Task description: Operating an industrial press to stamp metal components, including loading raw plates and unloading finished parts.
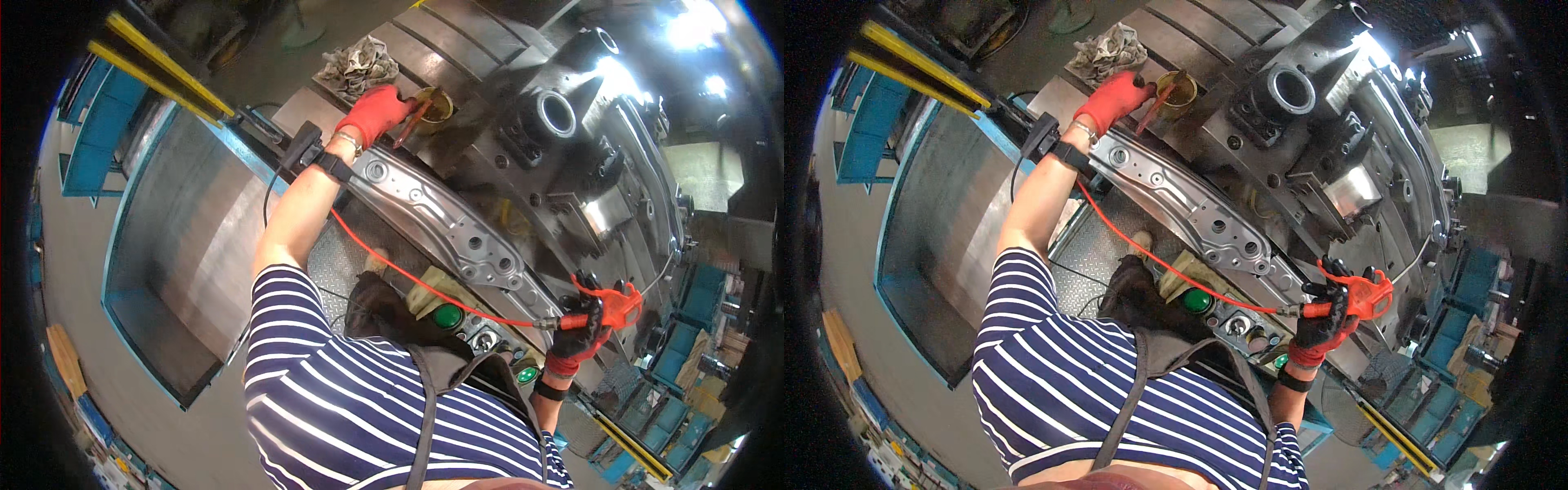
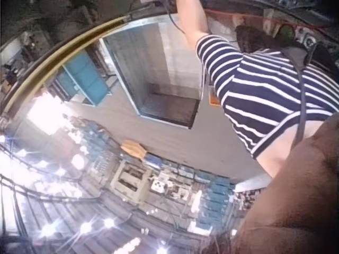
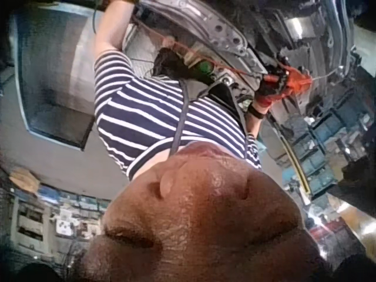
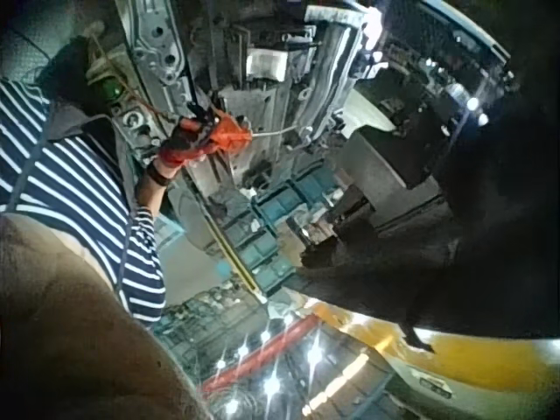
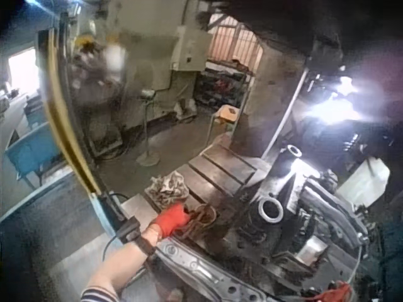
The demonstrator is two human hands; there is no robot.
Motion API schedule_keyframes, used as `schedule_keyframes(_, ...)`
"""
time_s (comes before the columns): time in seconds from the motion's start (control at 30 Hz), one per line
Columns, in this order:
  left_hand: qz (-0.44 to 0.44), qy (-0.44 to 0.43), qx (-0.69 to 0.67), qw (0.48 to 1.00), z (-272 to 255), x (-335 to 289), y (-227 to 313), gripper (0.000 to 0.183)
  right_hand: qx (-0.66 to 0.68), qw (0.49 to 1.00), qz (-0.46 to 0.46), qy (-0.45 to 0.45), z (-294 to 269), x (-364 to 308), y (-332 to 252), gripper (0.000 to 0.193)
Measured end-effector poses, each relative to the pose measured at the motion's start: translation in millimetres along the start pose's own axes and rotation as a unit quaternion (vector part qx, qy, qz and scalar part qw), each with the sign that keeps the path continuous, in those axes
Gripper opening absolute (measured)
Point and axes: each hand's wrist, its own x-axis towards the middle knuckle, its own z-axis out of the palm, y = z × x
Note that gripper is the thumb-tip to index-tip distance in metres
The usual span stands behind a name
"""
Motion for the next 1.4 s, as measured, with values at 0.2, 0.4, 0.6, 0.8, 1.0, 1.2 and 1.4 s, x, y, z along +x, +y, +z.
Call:
schedule_keyframes(0.2,0.046,0.062,0.000,0.997,-1.8,-16.9,-21.0,0.046,-0.071,0.996,-0.044,-0.010,14.9,3.1,-2.1,0.036)
schedule_keyframes(0.4,0.060,-0.029,0.023,0.998,-2.1,-7.4,-28.1,0.042,-0.038,0.998,-0.051,0.000,29.6,8.0,4.1,0.031)
schedule_keyframes(0.6,0.022,-0.029,-0.009,0.999,0.5,12.1,-14.4,0.047,-0.296,0.933,-0.198,-0.058,30.9,10.3,3.5,0.033)
schedule_keyframes(0.8,0.000,-0.096,-0.034,0.995,6.6,34.5,-7.8,0.051,-0.446,0.828,-0.329,-0.086,33.2,9.6,3.7,0.033)
schedule_keyframes(1.0,-0.026,-0.115,0.022,0.993,11.7,44.4,-1.2,0.052,-0.400,0.894,-0.196,-0.043,28.2,6.4,13.1,0.029)
schedule_keyframes(1.2,0.019,-0.088,0.057,0.994,18.1,51.6,2.3,0.049,-0.362,0.911,-0.188,-0.067,28.4,15.0,16.7,0.024)
schedule_keyframes(1.4,0.021,-0.029,0.088,0.995,16.1,52.6,6.5,0.040,-0.248,0.964,-0.084,-0.039,41.1,19.4,6.8,0.026)
